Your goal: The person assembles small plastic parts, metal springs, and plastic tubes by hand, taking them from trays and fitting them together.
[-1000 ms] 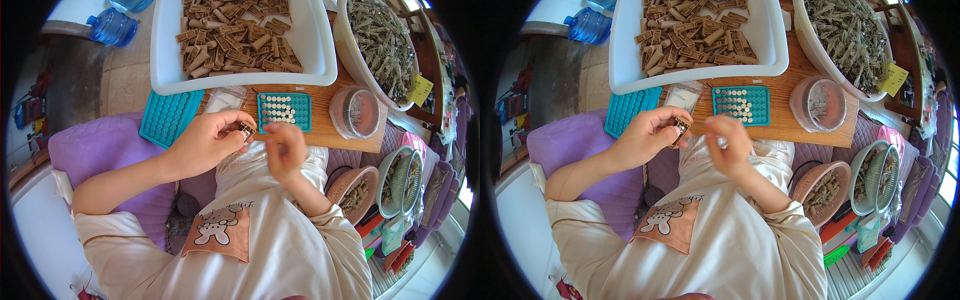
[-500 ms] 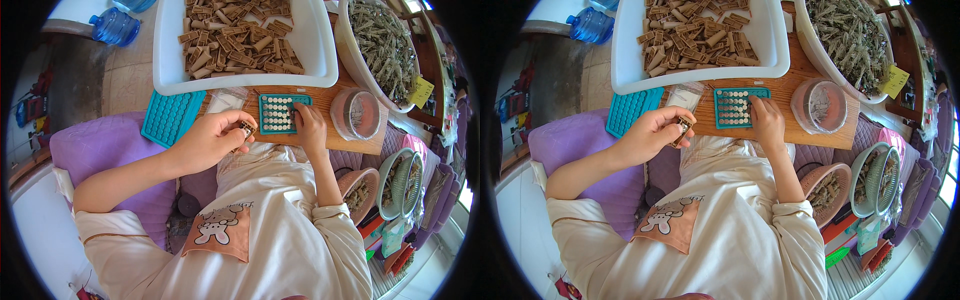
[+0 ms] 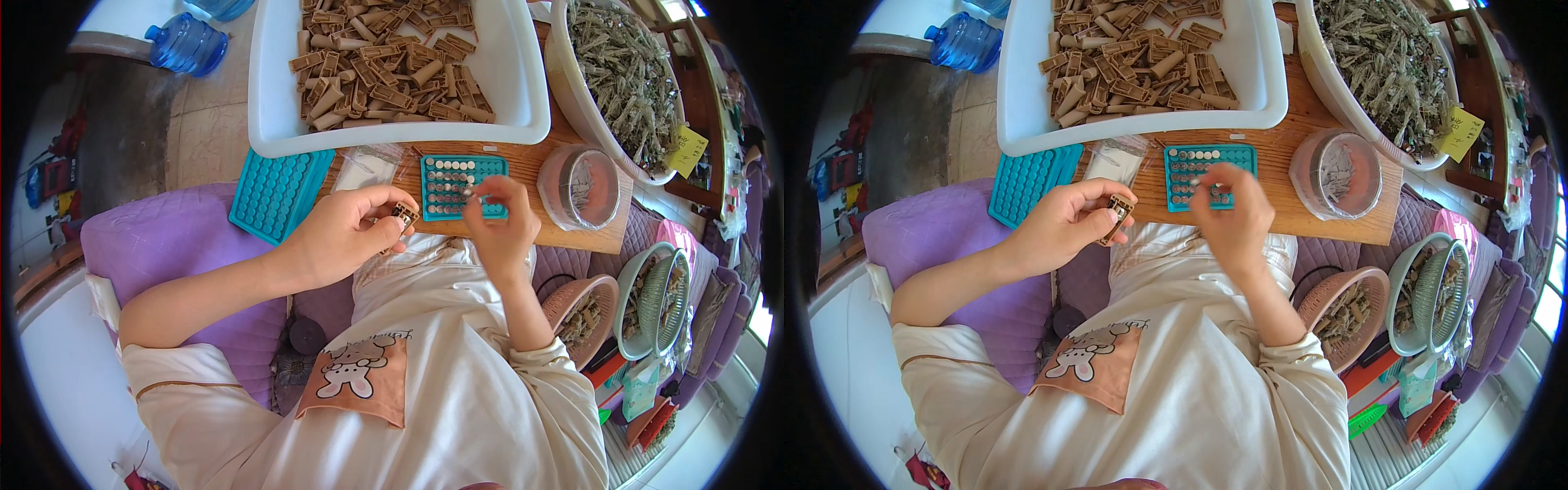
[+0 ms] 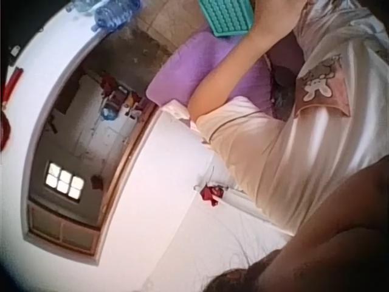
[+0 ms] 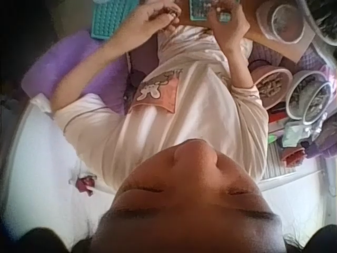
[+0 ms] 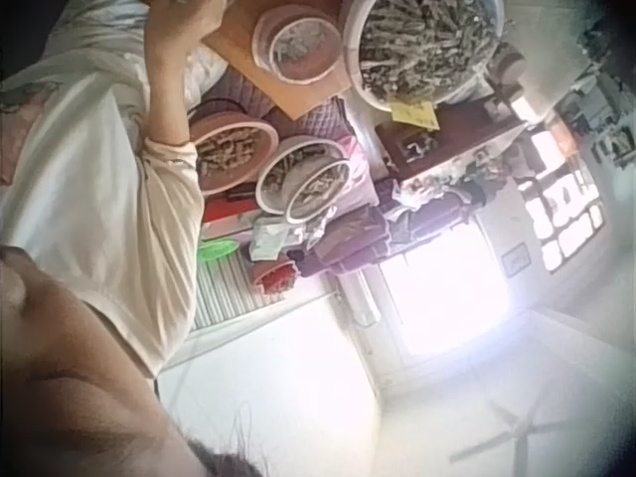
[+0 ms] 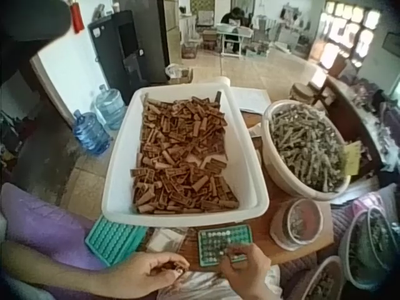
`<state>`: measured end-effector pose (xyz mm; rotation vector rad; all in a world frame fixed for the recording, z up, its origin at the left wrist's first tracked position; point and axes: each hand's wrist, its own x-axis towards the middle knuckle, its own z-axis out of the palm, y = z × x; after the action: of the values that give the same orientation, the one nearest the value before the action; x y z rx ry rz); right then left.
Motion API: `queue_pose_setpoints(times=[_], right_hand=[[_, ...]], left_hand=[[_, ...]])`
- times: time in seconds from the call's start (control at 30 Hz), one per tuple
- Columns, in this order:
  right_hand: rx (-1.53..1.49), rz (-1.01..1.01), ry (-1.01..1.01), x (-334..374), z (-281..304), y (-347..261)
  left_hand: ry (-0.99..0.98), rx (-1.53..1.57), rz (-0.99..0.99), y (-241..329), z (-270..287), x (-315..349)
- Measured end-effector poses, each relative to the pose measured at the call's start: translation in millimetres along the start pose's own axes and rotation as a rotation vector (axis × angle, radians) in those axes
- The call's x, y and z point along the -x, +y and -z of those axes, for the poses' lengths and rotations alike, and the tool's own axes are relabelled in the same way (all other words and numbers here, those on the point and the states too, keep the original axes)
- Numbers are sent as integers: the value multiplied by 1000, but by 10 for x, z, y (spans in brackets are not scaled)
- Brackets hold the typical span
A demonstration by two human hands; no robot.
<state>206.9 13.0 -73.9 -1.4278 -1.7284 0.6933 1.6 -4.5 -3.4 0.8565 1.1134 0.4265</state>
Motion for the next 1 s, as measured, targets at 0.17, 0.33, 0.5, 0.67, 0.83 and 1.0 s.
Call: queue_pose_setpoints(times=[0.17,0.33,0.5,0.67,0.83,1.0], right_hand=[[-327,295,177,165,-210,-417],[-167,379,84,189,-238,-501],[-124,358,20,171,-196,-560],[-61,161,-339,78,-68,-652],[-23,60,-550,-45,25,-719],[-23,46,-718,-199,82,-786]], left_hand=[[14,-22,-20,-24,-37,7],[46,-98,-61,-52,-50,11],[61,-205,-48,-64,-64,28],[99,-258,5,-115,-86,32],[181,-410,-160,-197,-106,22],[181,-569,-191,-130,-115,58]])
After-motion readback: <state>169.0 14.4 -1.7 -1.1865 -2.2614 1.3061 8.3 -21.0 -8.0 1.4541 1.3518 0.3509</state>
